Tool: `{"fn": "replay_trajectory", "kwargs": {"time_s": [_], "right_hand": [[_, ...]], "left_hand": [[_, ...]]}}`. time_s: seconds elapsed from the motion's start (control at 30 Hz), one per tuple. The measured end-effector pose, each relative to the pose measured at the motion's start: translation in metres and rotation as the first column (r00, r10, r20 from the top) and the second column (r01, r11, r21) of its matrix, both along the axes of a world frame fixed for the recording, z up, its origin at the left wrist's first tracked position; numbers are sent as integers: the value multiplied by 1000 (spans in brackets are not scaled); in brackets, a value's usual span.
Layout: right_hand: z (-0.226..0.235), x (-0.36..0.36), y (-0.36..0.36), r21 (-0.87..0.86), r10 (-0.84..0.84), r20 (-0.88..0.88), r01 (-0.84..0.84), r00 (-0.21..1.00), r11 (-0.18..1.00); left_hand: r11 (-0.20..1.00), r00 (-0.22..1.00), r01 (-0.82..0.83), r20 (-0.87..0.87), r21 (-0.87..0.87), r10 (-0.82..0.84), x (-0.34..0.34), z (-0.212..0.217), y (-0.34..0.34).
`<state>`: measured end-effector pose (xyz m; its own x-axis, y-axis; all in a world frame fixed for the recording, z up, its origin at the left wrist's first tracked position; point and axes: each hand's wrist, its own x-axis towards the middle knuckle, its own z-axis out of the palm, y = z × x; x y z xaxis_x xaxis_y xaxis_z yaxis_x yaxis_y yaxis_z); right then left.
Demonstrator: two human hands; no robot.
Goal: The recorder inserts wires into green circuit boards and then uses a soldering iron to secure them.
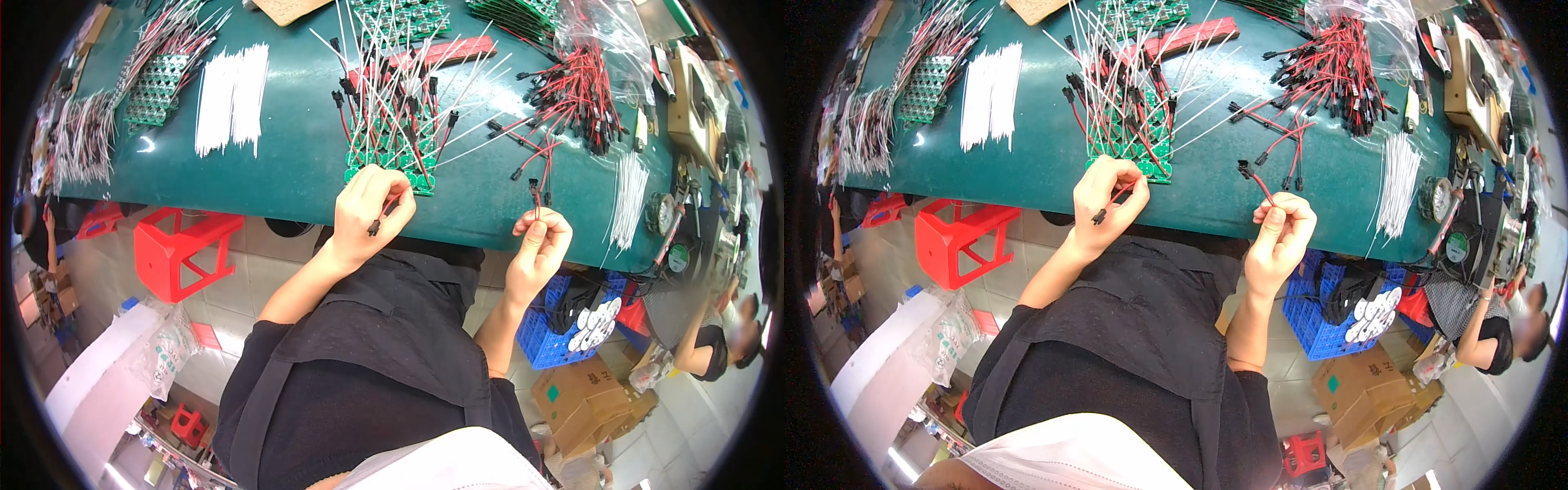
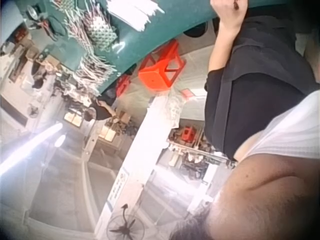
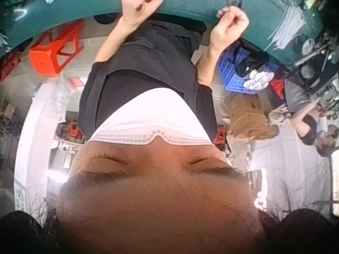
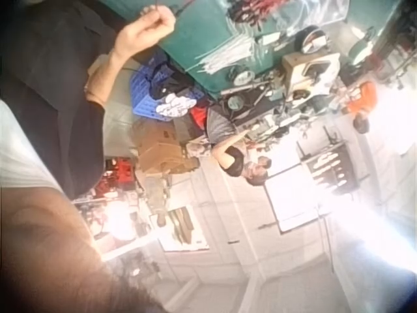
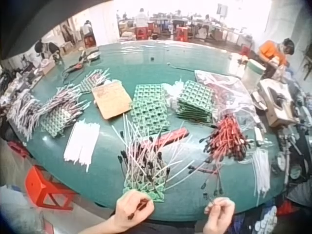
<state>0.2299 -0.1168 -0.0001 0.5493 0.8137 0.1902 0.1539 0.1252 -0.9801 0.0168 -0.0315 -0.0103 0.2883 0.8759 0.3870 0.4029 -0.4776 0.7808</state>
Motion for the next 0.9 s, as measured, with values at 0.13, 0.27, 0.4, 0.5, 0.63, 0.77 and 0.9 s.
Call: {"fn": "replay_trajectory", "kwargs": {"time_s": [0.13,0.27,0.4,0.5,0.63,0.77,0.9], "right_hand": [[0,-4,-1,17,13,-21,-13,1000,1000],[3,-10,-3,20,44,-43,-43,998,999],[7,-28,-1,4,159,-108,-159,981,987],[6,-41,1,-21,216,-113,-220,970,975],[-2,-53,5,-41,190,77,-187,979,981],[8,-63,15,-83,339,279,-330,898,940],[16,-50,27,-133,353,440,-329,825,935]], "left_hand": [[1000,999,15,-32,6,-15,1,2,1],[999,997,-33,-64,9,33,5,1,2],[996,993,-85,-87,-13,83,7,-1,2],[995,996,-86,13,-46,86,6,-6,1],[938,976,150,199,-312,-90,-8,11,-9],[950,936,294,232,-105,-264,-8,21,-10],[916,926,214,369,-339,-80,-13,15,-11]]}}
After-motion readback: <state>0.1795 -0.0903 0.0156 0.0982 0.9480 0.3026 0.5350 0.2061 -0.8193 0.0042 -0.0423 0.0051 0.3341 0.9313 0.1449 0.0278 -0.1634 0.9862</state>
